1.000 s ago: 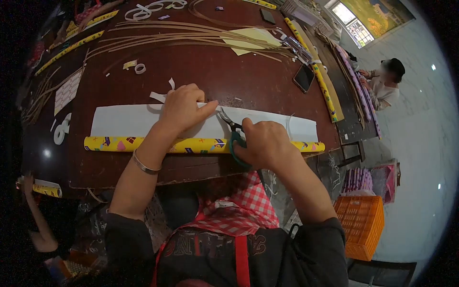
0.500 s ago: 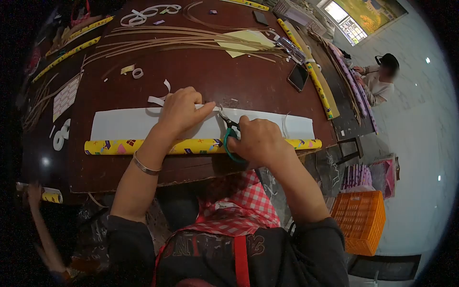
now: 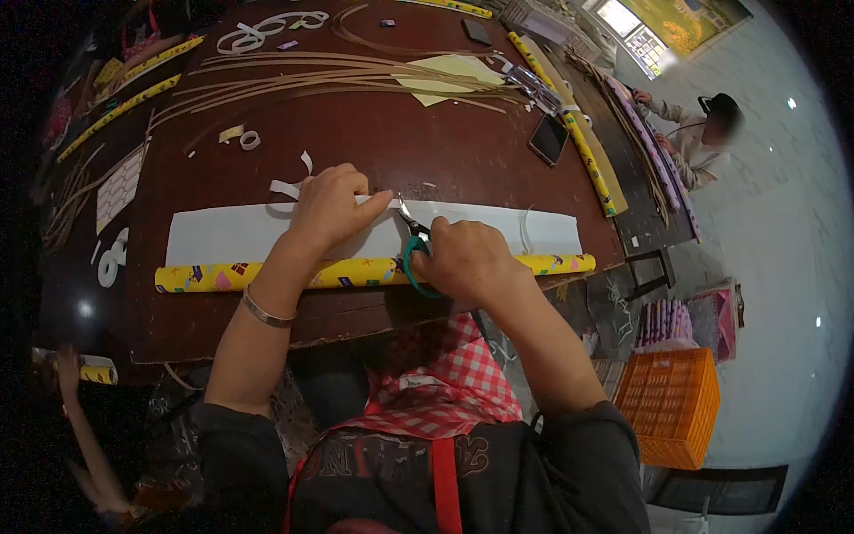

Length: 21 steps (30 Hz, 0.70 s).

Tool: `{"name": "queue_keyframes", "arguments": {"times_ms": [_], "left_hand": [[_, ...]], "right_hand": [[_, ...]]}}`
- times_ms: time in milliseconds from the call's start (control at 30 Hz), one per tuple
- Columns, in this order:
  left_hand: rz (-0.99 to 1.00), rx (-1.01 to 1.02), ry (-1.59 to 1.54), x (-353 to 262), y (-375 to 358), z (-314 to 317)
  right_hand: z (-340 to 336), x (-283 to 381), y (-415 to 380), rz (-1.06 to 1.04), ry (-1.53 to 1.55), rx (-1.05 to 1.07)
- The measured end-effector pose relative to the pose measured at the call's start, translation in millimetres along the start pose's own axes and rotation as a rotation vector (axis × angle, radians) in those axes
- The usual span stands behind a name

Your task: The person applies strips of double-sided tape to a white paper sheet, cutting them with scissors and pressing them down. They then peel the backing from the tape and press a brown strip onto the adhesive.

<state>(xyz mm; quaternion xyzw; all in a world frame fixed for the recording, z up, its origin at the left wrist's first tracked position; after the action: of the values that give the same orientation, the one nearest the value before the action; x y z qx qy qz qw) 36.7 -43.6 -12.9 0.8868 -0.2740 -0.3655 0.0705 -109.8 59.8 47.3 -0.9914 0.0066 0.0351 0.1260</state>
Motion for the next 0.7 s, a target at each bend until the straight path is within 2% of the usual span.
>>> {"name": "queue_keyframes", "arguments": {"times_ms": [300, 367, 433, 700], "left_hand": [[0.023, 0.006, -0.023, 0.6, 0.1, 3.3], [0.003, -0.002, -0.004, 1.0, -0.5, 1.0], [0.031, -0.008, -0.020, -0.3, -0.9, -0.7], [0.046, -0.127, -0.123, 3.8, -0.1, -1.7]], "right_hand": [[11.6, -11.3, -1.5, -0.060, 0.033, -0.057], [16.7, -10.4, -0.6, -0.150, 0.039, -0.044], [14.5, -8.9, -2.9, -0.084, 0.095, -0.082], [22.4, -21.8, -1.3, -0.104, 0.156, -0.167]]}}
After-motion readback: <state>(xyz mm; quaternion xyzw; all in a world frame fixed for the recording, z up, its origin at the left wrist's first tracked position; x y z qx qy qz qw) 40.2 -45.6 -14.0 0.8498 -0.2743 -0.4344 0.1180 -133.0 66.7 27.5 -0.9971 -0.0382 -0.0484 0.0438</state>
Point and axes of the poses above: each hand's wrist, its own y-axis towards the middle knuckle, its own z-axis out of the palm, x = y × z, the point moved 4 cm from there along y, towards the middle knuckle, and after that the axes turned 1 degree about z, right-handed, at the moved point
